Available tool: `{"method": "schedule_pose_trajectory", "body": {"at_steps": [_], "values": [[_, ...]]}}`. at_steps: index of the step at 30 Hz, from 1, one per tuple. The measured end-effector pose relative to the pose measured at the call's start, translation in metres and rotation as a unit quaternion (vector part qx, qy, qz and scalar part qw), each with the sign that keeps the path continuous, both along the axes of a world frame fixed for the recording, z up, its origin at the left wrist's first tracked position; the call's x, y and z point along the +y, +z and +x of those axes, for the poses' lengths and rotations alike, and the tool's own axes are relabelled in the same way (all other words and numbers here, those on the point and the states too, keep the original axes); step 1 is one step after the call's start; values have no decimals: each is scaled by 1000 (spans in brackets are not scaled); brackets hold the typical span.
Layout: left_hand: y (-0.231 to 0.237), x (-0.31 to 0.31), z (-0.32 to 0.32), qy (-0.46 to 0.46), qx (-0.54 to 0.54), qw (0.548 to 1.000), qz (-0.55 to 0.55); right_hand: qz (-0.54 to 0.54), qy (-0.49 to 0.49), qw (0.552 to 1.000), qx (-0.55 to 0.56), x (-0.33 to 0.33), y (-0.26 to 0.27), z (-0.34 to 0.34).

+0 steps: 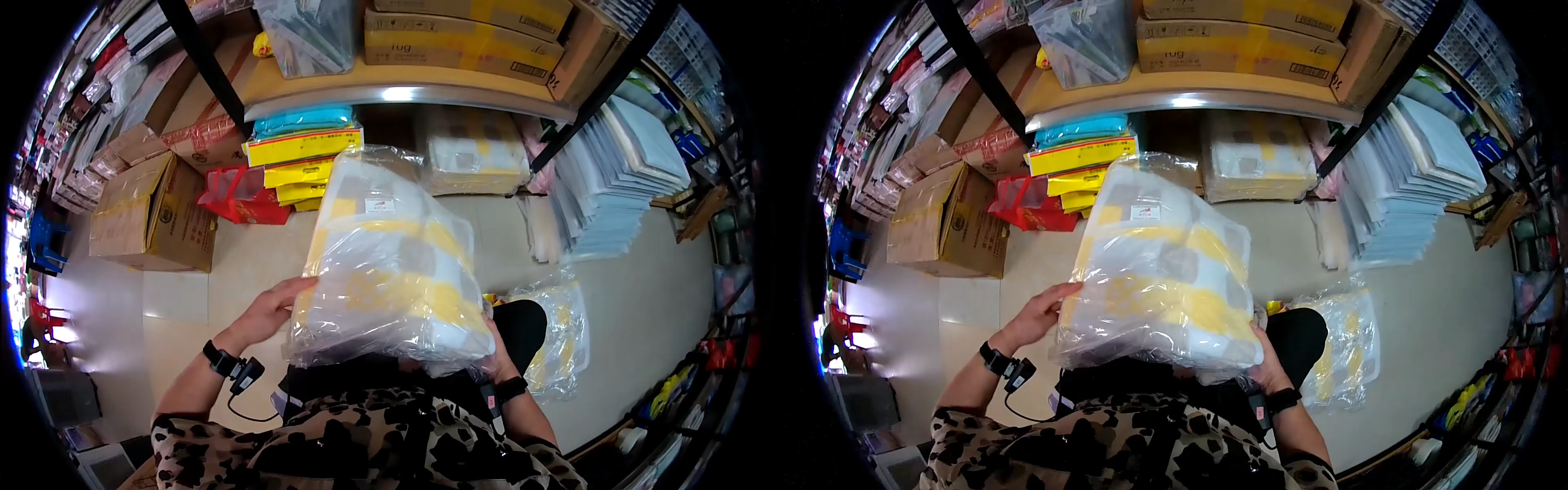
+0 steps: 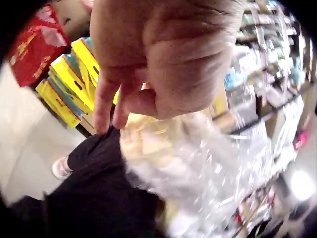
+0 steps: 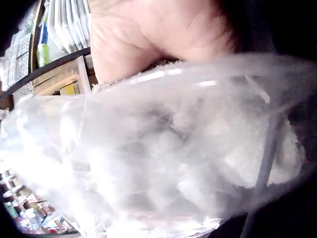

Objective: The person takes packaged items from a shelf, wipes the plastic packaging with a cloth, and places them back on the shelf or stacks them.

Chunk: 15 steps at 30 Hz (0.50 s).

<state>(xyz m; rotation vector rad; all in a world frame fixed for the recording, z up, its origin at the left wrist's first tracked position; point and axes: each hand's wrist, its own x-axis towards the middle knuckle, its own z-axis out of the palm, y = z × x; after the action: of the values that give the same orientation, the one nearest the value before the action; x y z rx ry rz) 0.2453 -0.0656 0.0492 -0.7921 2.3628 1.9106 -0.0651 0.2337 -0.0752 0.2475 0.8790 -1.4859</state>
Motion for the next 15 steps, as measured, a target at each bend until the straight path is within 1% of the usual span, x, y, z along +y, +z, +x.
{"method": "schedule_pose_trajectory", "body": {"at_steps": [1,2,3,5,6,8,9,11,12,13,14,15], "values": [[0,4,-1,-47,8,992,-119,6,-7,1000,2,-2,3,0],[-1,8,0,-72,-35,967,-243,13,-14,1000,4,-3,6,1],[-1,10,-2,-95,-47,947,-303,19,-20,1000,7,-6,11,1],[-2,11,-7,-137,-69,894,-420,16,-13,1000,-5,-5,6,0],[-15,4,-7,-155,-43,868,-470,14,-9,1000,-11,-3,2,0],[-12,8,-15,-144,-59,829,-537,13,39,992,115,1,-6,2],[-11,9,-20,-138,-66,808,-569,14,60,982,179,3,-9,1],[-13,6,-24,-140,-28,803,-579,10,29,996,84,5,-15,-2],[-14,4,-25,-142,-10,799,-584,7,15,999,35,0,-7,0],[-20,1,-28,-151,29,806,-571,4,2,1000,-15,-6,0,1],[-29,-4,-31,-160,68,812,-557,-24,17,999,29,-6,11,3],[-32,-8,-34,-170,107,816,-542,-45,24,992,114,-9,19,2]]}}
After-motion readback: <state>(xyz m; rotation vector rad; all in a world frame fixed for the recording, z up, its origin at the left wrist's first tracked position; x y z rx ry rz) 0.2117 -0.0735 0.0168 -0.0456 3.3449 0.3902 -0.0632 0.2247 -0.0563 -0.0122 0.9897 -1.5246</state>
